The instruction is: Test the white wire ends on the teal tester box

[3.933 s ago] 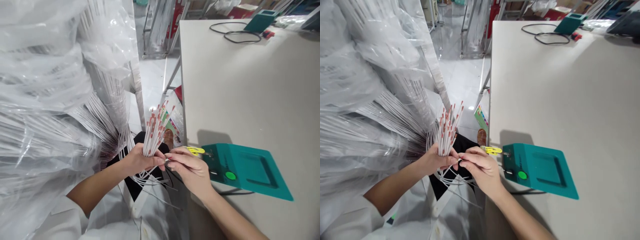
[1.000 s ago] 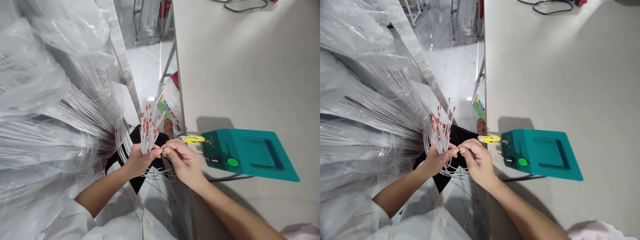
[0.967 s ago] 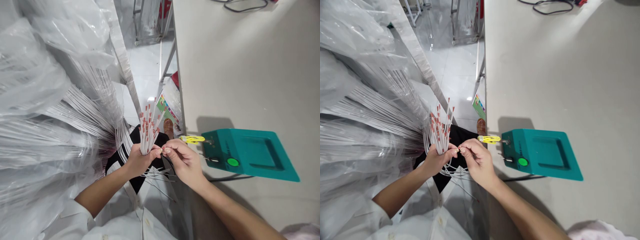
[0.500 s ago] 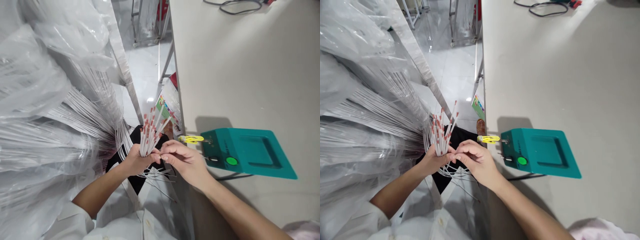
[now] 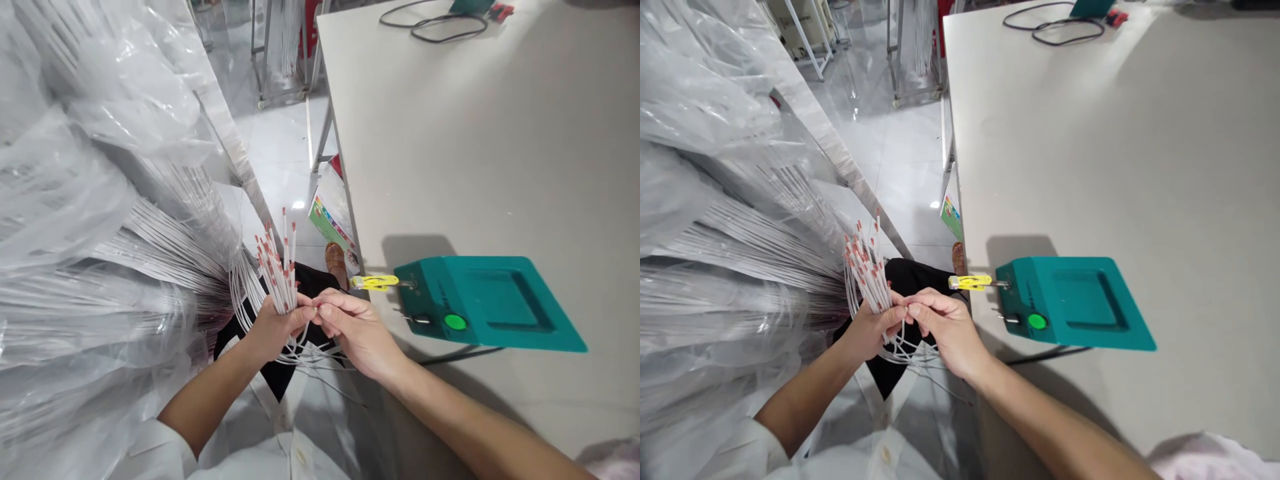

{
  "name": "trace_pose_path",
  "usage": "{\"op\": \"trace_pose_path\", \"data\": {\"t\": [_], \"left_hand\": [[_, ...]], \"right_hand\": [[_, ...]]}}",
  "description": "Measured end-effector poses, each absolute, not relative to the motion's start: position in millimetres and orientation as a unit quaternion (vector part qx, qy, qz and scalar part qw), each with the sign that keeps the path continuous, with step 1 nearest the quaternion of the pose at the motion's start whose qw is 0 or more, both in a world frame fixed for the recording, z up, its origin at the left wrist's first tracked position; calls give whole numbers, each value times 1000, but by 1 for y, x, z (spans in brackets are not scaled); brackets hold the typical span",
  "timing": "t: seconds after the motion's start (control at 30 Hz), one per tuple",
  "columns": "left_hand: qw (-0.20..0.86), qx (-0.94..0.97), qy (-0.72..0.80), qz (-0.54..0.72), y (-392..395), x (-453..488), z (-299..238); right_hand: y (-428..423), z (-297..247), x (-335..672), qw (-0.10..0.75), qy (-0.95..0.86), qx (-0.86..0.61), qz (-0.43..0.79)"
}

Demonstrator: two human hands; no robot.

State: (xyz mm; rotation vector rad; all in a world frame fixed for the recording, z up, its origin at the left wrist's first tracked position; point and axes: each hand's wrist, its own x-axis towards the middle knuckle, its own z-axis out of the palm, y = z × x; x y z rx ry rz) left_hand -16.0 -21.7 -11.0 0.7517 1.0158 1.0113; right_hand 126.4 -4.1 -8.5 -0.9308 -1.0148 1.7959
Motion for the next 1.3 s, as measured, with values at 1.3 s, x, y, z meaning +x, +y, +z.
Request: {"op": "trace_pose_path", "data": {"t": [1.3], "left_hand": [[622,391,576,359,-21,-3,5]], "right_hand": [[9,34,174,229,-910,-343,-51]]}}
